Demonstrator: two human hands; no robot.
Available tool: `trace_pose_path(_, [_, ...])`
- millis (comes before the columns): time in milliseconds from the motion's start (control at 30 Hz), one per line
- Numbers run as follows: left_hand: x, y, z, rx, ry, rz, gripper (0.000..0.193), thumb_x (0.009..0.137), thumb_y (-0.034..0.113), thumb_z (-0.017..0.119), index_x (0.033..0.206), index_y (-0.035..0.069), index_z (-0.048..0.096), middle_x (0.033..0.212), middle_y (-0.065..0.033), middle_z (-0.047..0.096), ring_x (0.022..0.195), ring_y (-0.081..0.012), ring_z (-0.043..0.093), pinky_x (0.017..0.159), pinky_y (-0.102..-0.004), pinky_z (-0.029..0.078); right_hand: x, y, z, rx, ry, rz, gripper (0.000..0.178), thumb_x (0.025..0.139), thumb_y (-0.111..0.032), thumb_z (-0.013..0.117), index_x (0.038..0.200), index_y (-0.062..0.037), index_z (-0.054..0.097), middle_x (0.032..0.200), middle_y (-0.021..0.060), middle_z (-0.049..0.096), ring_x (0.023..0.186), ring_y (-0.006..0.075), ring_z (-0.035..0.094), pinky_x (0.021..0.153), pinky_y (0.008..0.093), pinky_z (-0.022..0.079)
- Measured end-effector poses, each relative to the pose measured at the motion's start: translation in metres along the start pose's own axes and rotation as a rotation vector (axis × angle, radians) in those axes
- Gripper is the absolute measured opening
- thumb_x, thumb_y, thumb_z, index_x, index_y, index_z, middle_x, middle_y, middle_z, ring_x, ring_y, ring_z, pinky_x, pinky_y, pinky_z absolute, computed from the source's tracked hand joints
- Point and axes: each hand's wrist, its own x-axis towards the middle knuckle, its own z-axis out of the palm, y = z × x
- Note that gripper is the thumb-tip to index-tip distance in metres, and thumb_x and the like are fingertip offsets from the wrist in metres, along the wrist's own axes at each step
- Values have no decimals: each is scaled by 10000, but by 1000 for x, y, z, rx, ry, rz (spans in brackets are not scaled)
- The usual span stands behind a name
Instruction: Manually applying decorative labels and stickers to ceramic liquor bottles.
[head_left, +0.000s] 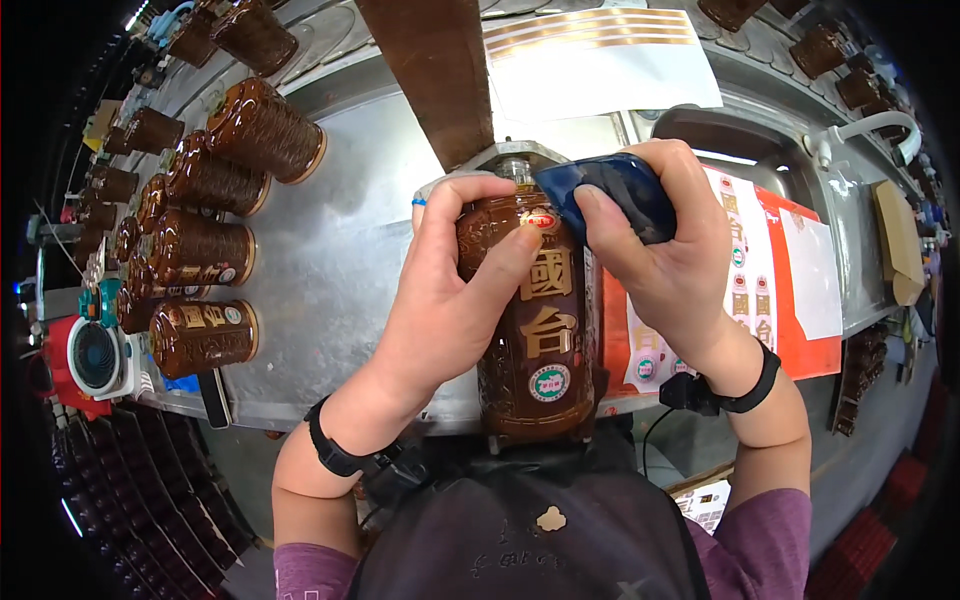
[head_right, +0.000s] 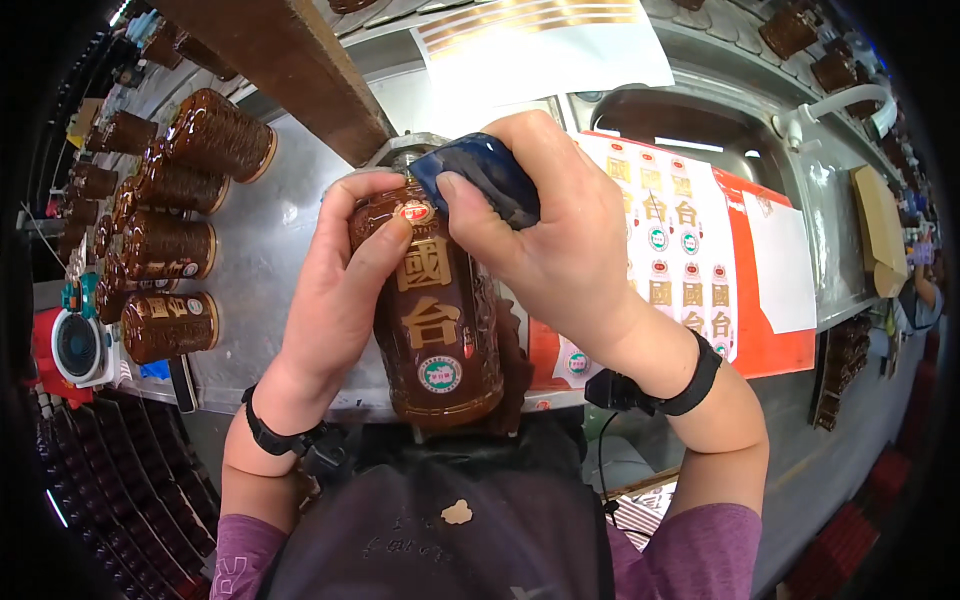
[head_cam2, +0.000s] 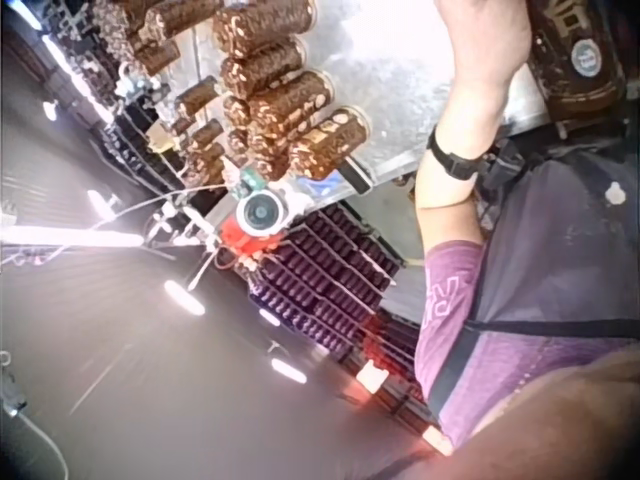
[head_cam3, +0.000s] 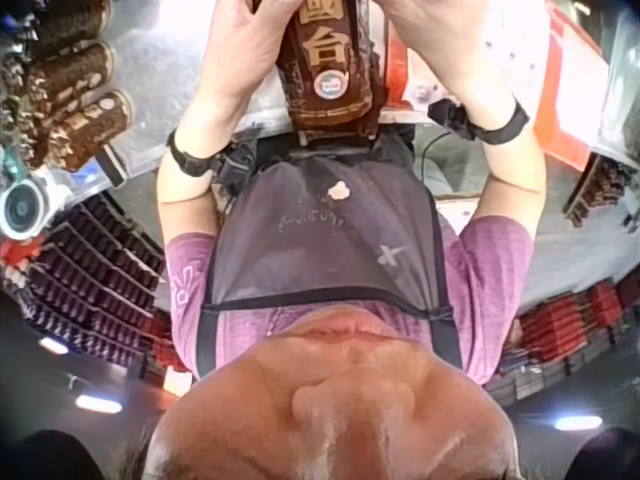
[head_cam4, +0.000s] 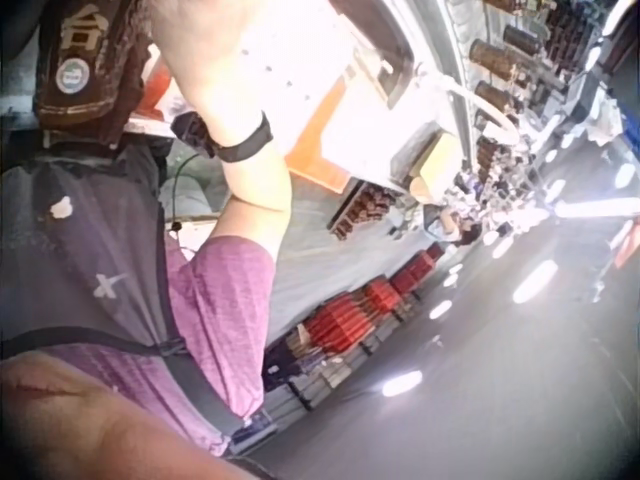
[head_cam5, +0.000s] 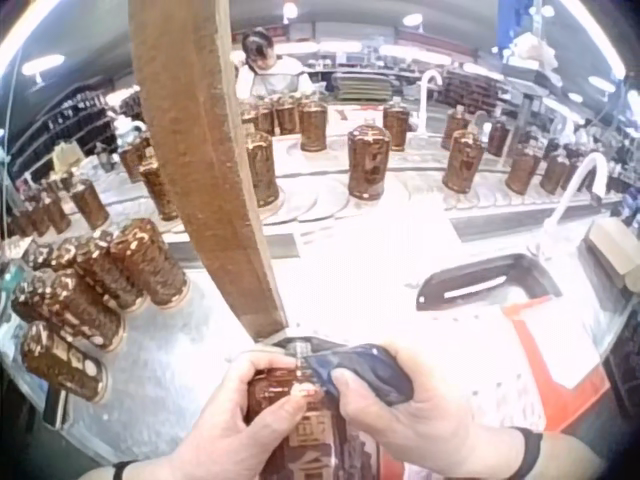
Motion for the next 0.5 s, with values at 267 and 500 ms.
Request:
trace_pose_path(267, [-5,-12,-15,206,-146,117,694,846,159,776,1393,67,361,1259,-113,470,1191,-190,511,1031,-340,436,20,3,-21,366,-220,203,230,837,-145,767,999,-15,671,864,65,681,735,130,638,670,259,502])
trace_pose_path(500, [-3,-7,-15,182,-184,62,797,811,141,808,1419,70,299,1292,-128,486,1213,-206,518,1027,-357,448,43,2,-32,225,-528,-27,217,800,-106,782,981,-25,693,865,57,673,779,143,633,721,277,494])
